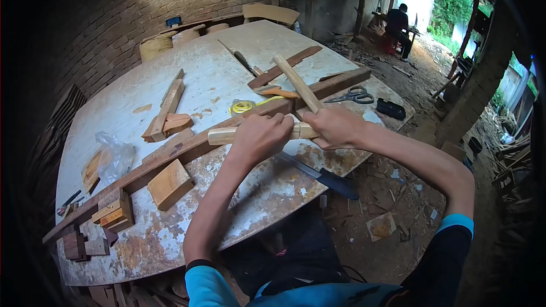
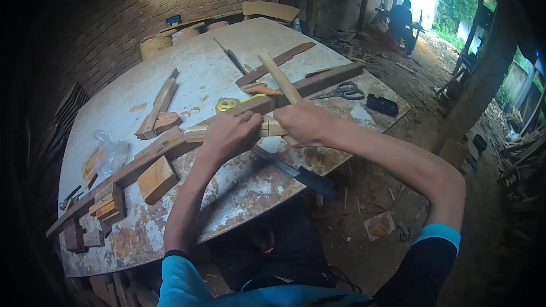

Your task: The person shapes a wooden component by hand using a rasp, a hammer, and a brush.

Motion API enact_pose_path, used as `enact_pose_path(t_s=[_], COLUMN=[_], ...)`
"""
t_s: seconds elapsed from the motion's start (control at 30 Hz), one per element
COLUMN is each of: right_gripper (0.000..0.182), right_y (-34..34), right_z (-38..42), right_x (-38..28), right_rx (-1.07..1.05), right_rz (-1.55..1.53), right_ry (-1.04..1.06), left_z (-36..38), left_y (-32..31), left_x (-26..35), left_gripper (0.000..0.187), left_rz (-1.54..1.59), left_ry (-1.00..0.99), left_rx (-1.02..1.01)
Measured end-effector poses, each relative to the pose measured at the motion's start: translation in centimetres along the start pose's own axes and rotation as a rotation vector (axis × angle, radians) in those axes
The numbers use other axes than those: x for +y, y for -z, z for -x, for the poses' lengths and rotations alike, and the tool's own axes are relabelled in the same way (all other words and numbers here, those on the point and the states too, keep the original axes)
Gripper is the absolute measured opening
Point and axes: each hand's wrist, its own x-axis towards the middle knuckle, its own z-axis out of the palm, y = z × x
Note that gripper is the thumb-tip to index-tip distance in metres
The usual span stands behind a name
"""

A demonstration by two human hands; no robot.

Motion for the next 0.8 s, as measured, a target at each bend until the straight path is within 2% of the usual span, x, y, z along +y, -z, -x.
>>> enact_pose_path(t_s=[0.07,0.27,0.43,0.5,0.57,0.6,0.63,0.7,0.73,0.77,0.8], right_gripper=[0.022,0.02,0.02,0.019,0.018,0.027,0.033,0.048,0.063,0.062,0.056], right_y=[-0.6,0.1,1.1,2.6,3.7,3.6,3.8,4.2,4.1,4.2,3.8], right_z=[0.7,1.1,1.4,0.7,-0.1,-0.9,-1.3,-2.2,-3.0,-3.6,-4.3], right_x=[0.6,0.8,1.2,1.3,1.3,1.5,1.3,0.9,2.0,2.5,3.7], right_rx=[0.064,-0.051,-0.059,-0.05,-0.017,-0.09,0.061,0.359,0.381,0.492,0.47], right_rz=[0.002,0.044,0.124,0.232,0.349,0.386,0.351,0.263,0.08,0.018,0.139], right_ry=[0.087,0.083,0.096,0.143,0.222,0.164,0.259,0.457,0.472,0.441,0.385], left_z=[-0.3,0.2,-0.1,0.1,1.2,1.7,2.9,5.2,7.0,8.9,10.3], left_y=[0.3,-1.1,-0.8,-0.2,2.7,4.9,5.0,7.0,7.1,6.9,7.2], left_x=[0.7,0.6,1.7,1.6,1.2,1.1,0.4,0.6,0.8,0.8,0.5], left_gripper=[0.01,0.009,0.015,0.024,0.032,0.044,0.048,0.044,0.045,0.046,0.041], left_rz=[0.023,0.114,0.127,0.322,0.46,0.457,0.493,0.671,0.794,0.914,1.079], left_ry=[0.001,-0.022,0.033,0.114,0.2,0.355,0.394,0.606,0.719,0.829,1.005], left_rx=[-0.042,-0.024,-0.018,-0.083,-0.165,-0.377,-0.418,-0.53,-0.453,-0.371,-0.458])
